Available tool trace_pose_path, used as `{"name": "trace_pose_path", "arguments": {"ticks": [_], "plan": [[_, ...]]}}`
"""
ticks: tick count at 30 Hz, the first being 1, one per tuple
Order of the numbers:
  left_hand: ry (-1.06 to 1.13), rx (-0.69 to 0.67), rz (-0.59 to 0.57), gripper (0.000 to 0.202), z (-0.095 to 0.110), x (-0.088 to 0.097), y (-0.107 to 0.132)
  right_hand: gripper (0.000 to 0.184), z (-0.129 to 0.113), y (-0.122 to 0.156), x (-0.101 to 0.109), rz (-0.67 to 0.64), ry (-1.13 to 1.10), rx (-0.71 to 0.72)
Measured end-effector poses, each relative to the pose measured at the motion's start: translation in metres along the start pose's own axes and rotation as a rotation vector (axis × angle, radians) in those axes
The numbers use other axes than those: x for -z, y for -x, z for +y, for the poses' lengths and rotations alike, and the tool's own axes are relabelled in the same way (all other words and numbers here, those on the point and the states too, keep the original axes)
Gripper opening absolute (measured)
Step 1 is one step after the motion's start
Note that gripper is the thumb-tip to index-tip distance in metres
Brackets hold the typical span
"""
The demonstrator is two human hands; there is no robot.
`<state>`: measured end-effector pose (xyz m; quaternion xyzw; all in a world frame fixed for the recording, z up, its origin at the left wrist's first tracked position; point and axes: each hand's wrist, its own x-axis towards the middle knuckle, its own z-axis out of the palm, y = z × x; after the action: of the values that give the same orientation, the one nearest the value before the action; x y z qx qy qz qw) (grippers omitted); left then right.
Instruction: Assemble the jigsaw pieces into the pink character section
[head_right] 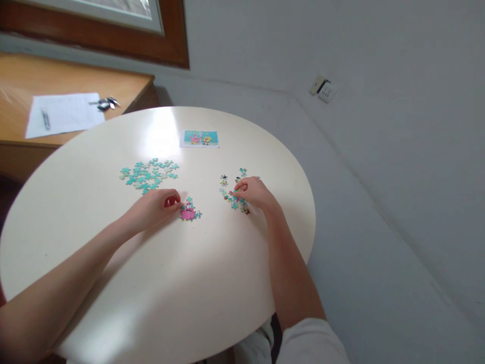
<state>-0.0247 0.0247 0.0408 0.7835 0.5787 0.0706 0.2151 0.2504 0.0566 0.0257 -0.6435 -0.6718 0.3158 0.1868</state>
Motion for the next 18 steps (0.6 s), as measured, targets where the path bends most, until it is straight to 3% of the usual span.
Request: {"name": "trace_pose_path", "arguments": {"ticks": [11,18], "plan": [[-0.002,-0.005,0.007,0.022,-0.0029,-0.0025,-0.0016,0.012,-0.0063,0.0021,-0.0041,0.001,-0.017,-0.038],[-0.012,-0.004,0.007,0.022,-0.0031,-0.0029,-0.0022,0.011,-0.0038,0.0002,-0.0045,0.029,0.051,0.02]]}}
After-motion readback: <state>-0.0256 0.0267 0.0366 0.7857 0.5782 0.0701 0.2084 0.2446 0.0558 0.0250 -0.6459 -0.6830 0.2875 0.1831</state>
